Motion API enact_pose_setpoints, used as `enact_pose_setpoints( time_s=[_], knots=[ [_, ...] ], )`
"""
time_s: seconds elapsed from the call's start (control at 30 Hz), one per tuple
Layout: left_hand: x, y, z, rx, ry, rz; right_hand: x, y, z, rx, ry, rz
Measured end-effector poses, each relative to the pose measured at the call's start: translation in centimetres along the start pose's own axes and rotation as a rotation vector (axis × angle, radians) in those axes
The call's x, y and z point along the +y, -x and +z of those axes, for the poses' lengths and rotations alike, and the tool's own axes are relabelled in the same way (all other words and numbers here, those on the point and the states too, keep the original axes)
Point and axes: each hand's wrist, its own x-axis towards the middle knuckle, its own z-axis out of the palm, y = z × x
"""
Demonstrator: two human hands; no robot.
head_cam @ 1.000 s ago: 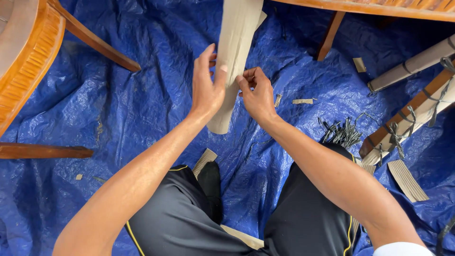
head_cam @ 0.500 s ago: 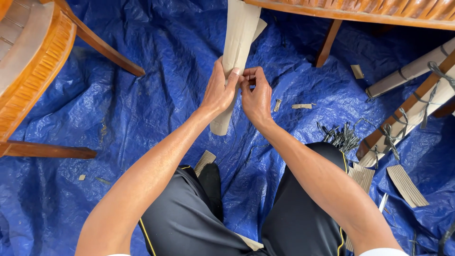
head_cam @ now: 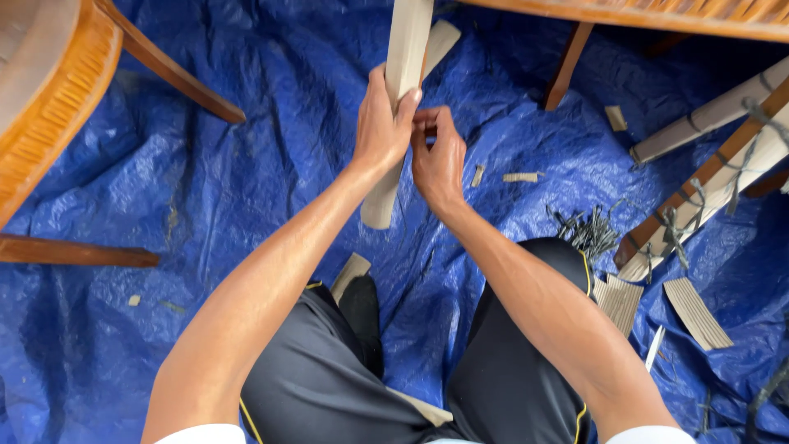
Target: The recorder is wrapping the legs of wooden chairs with cardboard padding and securing them with plastic straps.
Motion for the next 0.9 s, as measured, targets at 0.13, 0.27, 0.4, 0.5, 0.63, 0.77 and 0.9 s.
enact_pose_setpoints(
  time_s=[0.13,0.27,0.4,0.5,0.63,0.77,0.9],
  knots=[
    [-1.1,-0.5,0.0,-0.043,0.099,-0.031,1.2,0.5,0.4,0.012,0.012,-0.123],
    [-4.2,-1.0,1.7,0.028,0.073,0.090,2.6,3.0,1.1,-0.019,0.028,-0.129],
    [-5.0,-1.5,3.1,0.008,-0.055,0.110,7.8,10.2,2.8,-0.111,0.174,-0.017],
    [-4.9,-1.7,3.3,0.021,-0.067,0.136,17.5,17.4,5.0,-0.381,0.353,0.008],
    [-4.6,-0.7,3.6,0.128,-0.037,0.170,18.9,22.2,7.6,-0.767,0.405,0.068],
    [-3.7,-0.1,3.7,0.054,-0.042,0.130,19.6,22.2,11.4,-0.904,0.570,0.006],
    [-3.0,0.7,3.6,0.044,0.065,0.142,24.7,22.5,14.1,-0.850,0.221,-0.108]
  ],
)
